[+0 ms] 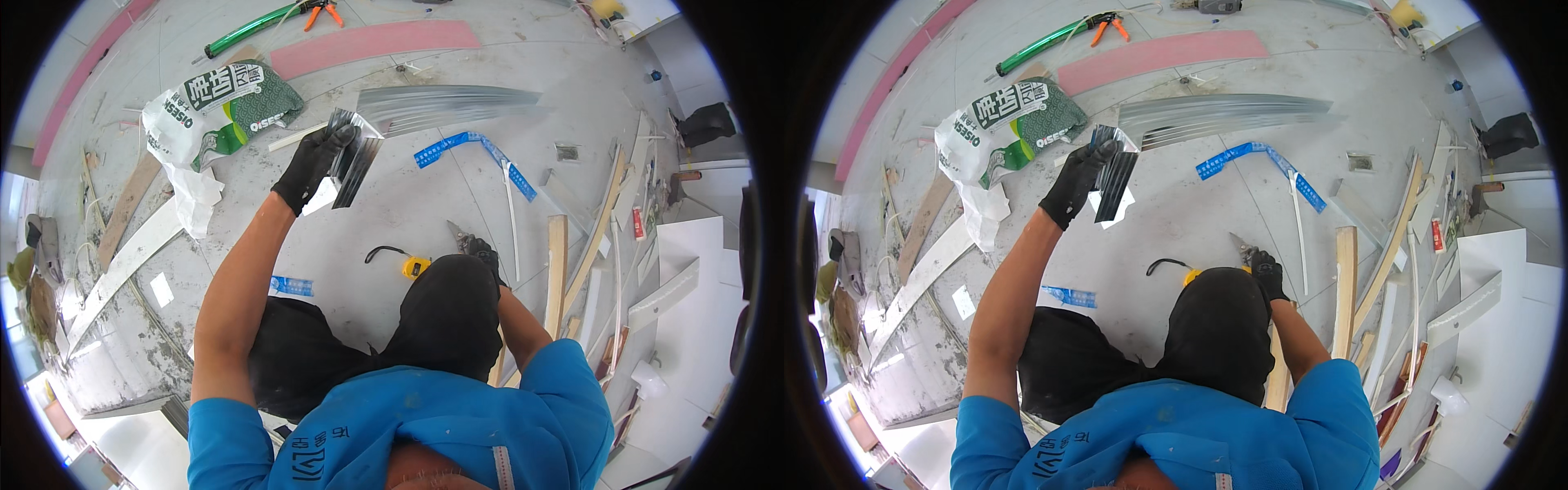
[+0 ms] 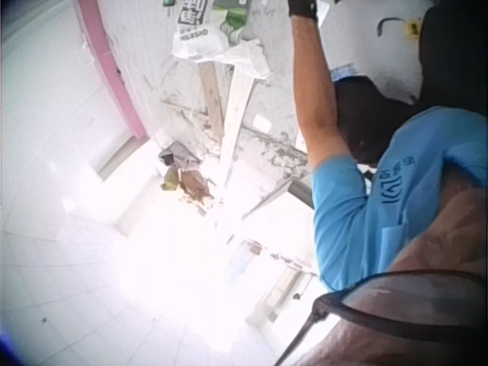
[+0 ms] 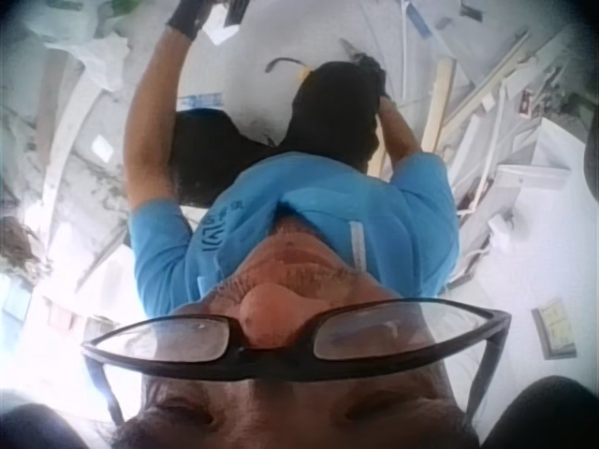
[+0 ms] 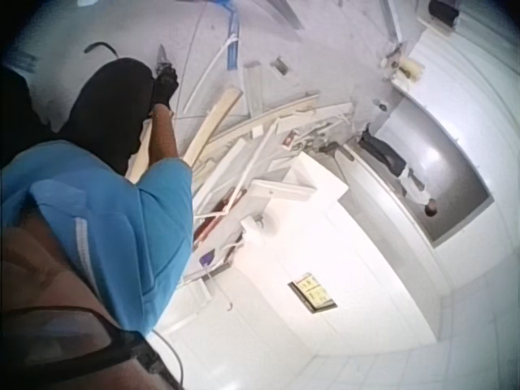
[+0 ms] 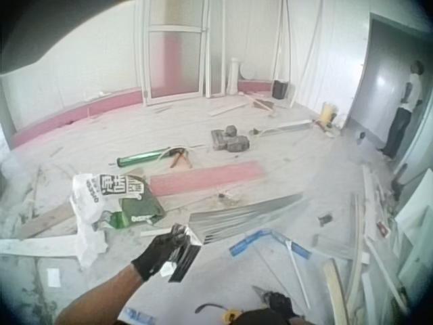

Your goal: The person measures and cuts a metal profile using a tape measure and tin snips. They then apply double-sided tape to the cut piece and use a caulking gun to apply sealant.

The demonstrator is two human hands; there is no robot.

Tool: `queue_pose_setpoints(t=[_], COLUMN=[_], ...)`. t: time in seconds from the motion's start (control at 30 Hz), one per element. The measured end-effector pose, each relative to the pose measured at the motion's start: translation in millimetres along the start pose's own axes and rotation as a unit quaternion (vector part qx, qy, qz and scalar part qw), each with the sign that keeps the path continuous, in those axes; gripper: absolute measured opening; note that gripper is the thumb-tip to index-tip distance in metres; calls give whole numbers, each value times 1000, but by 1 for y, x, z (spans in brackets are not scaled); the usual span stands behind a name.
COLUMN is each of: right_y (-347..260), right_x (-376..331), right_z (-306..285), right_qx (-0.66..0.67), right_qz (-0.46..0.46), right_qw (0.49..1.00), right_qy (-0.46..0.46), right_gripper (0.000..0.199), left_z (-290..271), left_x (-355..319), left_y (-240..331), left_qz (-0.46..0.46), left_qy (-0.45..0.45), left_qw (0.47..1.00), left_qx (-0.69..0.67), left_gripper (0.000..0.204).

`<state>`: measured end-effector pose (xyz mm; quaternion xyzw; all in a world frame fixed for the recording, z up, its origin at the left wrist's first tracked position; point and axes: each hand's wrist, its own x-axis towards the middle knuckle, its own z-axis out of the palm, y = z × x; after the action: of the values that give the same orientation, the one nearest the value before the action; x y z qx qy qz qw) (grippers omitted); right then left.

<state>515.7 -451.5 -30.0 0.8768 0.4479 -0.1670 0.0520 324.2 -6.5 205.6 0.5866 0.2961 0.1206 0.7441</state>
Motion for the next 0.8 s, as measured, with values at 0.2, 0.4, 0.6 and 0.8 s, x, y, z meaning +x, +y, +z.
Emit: queue_pose_setpoints(t=[0.2,0.4,0.6,0.8], right_y=[-10,1,-25,-101], right_x=[-7,-8,-3,-21], right_z=[4,-3,-75,-147], right_qx=[8,186,580,824], right_qz=[65,79,132,90], right_qw=[998,979,801,510], right_qy=[-6,1,-75,-231], right_gripper=[71,65,45,35], left_z=[-6,-26,-52,-53], left_x=[5,1,-4,7], left_y=[-19,-30,-63,-106], left_qz=[-29,-90,-184,-331], left_qy=[1,-48,-3,114], left_qw=[997,972,970,923], left_qx=[-69,-210,-156,-160], left_gripper=[32,25,27,23])
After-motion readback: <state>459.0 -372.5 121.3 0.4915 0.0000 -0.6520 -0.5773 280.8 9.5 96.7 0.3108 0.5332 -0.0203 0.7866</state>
